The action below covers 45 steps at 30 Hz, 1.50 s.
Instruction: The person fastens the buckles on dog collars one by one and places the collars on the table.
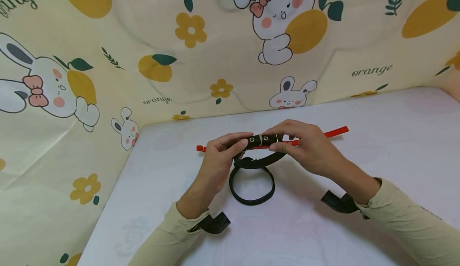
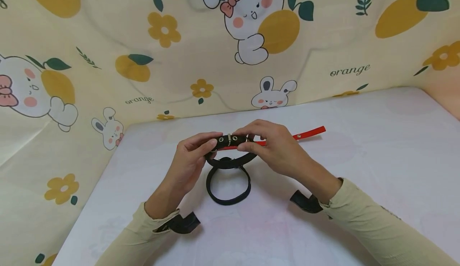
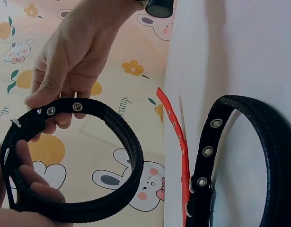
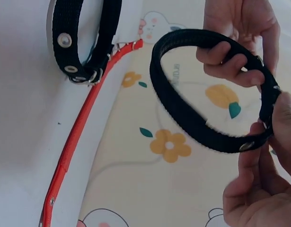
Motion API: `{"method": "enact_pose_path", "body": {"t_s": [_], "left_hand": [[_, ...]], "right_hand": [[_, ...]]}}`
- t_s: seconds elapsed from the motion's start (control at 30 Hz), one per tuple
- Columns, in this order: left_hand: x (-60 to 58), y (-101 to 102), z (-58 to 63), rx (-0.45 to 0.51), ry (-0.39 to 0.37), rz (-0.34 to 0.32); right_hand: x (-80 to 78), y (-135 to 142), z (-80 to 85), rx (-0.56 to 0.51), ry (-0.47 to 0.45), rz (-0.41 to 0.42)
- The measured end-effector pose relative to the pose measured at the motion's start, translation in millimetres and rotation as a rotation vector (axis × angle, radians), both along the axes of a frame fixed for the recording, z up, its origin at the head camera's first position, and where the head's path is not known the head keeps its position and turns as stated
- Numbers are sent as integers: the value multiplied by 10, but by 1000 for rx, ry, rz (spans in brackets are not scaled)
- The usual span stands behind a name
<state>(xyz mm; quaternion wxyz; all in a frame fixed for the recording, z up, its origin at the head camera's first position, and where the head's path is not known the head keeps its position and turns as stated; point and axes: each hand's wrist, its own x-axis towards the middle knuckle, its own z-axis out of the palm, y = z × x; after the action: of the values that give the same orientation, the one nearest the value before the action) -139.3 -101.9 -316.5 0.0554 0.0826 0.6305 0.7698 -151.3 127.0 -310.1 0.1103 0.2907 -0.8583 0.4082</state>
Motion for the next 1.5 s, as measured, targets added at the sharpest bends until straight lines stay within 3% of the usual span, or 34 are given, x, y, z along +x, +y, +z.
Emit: {"method": "enact_pose_path", "body": {"t_s": [0.37, 0.7, 0.87, 1.1, 1.27, 1.5], "left_hand": [[-8, 1, 28, 28, 5, 37], [-14, -48, 53, 43, -43, 56], [-13, -67, 30, -21, -28, 38], [-38, -54, 33, -67, -79, 144], [-50, -48, 12, -81, -63, 162], [-20, -17, -20, -197, 5, 127]], "right_hand": [[7, 24, 42, 8, 17, -64], [-8, 36, 48, -47, 8, -74], [-19, 41, 51, -51, -41, -98], [-31, 61, 84, -73, -162, -107], [-44, 67, 98, -45, -226, -91], [-21, 39, 106, -68, -191, -43]]}}
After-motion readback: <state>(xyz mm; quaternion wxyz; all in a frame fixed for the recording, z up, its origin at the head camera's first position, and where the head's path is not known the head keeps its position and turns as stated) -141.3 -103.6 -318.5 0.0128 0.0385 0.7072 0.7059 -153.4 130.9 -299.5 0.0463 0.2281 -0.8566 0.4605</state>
